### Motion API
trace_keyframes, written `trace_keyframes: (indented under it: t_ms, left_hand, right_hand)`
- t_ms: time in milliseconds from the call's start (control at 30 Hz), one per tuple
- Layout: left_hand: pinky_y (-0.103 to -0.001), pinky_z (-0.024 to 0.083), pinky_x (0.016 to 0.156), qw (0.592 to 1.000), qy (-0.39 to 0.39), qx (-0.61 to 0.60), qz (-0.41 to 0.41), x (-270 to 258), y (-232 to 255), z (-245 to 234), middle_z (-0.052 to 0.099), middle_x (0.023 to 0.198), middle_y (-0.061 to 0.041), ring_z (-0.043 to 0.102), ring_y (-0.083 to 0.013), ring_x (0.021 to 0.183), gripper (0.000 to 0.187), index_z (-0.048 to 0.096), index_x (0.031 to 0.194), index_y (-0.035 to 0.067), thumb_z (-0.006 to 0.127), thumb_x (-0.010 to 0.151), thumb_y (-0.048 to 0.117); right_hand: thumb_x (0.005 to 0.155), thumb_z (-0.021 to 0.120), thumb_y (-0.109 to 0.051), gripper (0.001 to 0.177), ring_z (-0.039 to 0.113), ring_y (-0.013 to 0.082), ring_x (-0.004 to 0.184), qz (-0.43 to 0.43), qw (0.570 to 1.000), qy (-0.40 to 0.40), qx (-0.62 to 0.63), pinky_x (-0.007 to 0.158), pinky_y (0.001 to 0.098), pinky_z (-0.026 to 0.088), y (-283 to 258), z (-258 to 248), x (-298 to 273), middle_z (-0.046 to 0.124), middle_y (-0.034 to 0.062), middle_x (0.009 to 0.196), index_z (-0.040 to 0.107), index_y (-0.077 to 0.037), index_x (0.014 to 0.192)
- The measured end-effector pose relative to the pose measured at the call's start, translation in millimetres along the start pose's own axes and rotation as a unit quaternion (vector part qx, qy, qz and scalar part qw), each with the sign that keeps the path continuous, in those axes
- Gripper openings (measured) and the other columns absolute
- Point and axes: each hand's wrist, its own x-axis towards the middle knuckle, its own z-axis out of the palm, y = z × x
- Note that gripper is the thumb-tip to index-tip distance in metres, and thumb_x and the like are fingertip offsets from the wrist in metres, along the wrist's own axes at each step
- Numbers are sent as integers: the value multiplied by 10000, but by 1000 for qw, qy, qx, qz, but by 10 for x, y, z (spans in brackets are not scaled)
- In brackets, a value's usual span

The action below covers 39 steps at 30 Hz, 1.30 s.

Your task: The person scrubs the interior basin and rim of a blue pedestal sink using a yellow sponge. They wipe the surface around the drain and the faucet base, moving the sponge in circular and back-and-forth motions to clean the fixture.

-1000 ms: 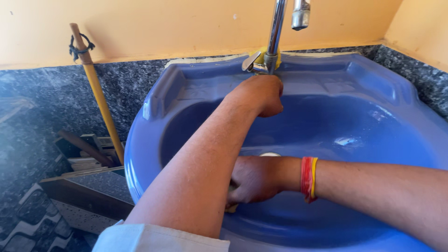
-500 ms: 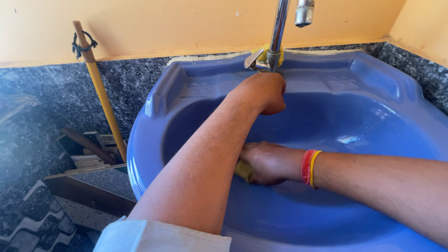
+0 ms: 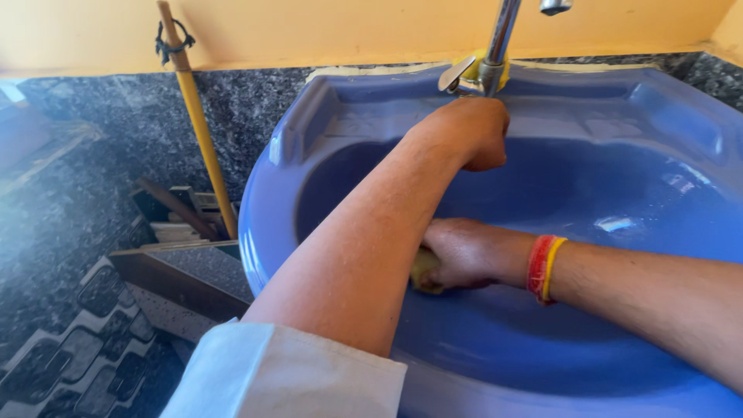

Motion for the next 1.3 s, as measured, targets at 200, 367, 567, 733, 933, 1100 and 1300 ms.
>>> trace_keyframes:
  t_ms: [200, 367, 567, 733, 933, 1100, 1300]
  left_hand:
    - [-446, 591, 874, 1000, -10, -6, -29, 19, 27, -3, 748, 1087, -143, 719, -324, 1062, 369, 759, 1043, 141, 599, 731, 28]
    - [-441, 590, 881, 1000, -12, 24, 9, 65, -17, 34, 762, 1069, -160, 727, -332, 1051, 313, 778, 1027, 112, 628, 754, 79]
    - [-438, 577, 880, 999, 18, 6, 31, 155, -62, 130, 758, 1066, -132, 715, -324, 1043, 313, 764, 1052, 140, 696, 749, 174]
    - [-436, 577, 893, 999, 28, -5, 47, 99, -64, 106, 755, 1098, -139, 710, -320, 1071, 355, 750, 1099, 139, 718, 753, 208]
    - [-439, 555, 933, 999, -19, 29, -3, -120, -125, -106, 738, 1154, -110, 693, -308, 1104, 418, 738, 1152, 177, 757, 751, 291]
    - [-441, 561, 937, 998, 2, 32, -51, -313, -378, 2, 747, 1148, -127, 695, -332, 1108, 405, 757, 1147, 160, 771, 769, 303]
    - [-401, 619, 747, 991, -67, -110, -41, -337, -816, 195, 787, 1032, -92, 786, -240, 794, 442, 719, 1176, 110, 761, 786, 315]
  right_hand:
    - [822, 765, -179, 433, 714, 235, 1072, -259, 965, 35, -16, 901, 388, 561, 74, 104, 90, 749, 110, 1199, 684, -121, 1243]
    - [760, 825, -206, 626, 693, 208, 1054, -145, 988, 31, -47, 892, 361, 560, 202, -48, 160, 707, 74, 1208, 605, -203, 1346]
    - [826, 793, -216, 491, 728, 251, 1074, -186, 981, -52, -8, 925, 373, 580, 233, 69, 204, 770, 128, 1175, 678, -121, 1294]
    - [657, 835, -124, 748, 653, 223, 1131, -209, 969, 57, -118, 954, 353, 524, 355, -105, 252, 704, 71, 1228, 626, -168, 1374]
    - [704, 821, -211, 601, 725, 254, 1123, -255, 966, -8, 44, 971, 357, 554, 293, 148, 325, 759, 103, 1188, 653, -129, 1276]
    - [720, 853, -295, 563, 637, 317, 1173, -152, 968, 103, -170, 1000, 403, 511, 369, 114, 407, 649, 127, 1266, 673, -119, 1223]
    - [743, 793, -289, 599, 647, 305, 1157, -280, 957, 49, -50, 977, 405, 507, 163, 215, 248, 669, 130, 1216, 604, -99, 1279]
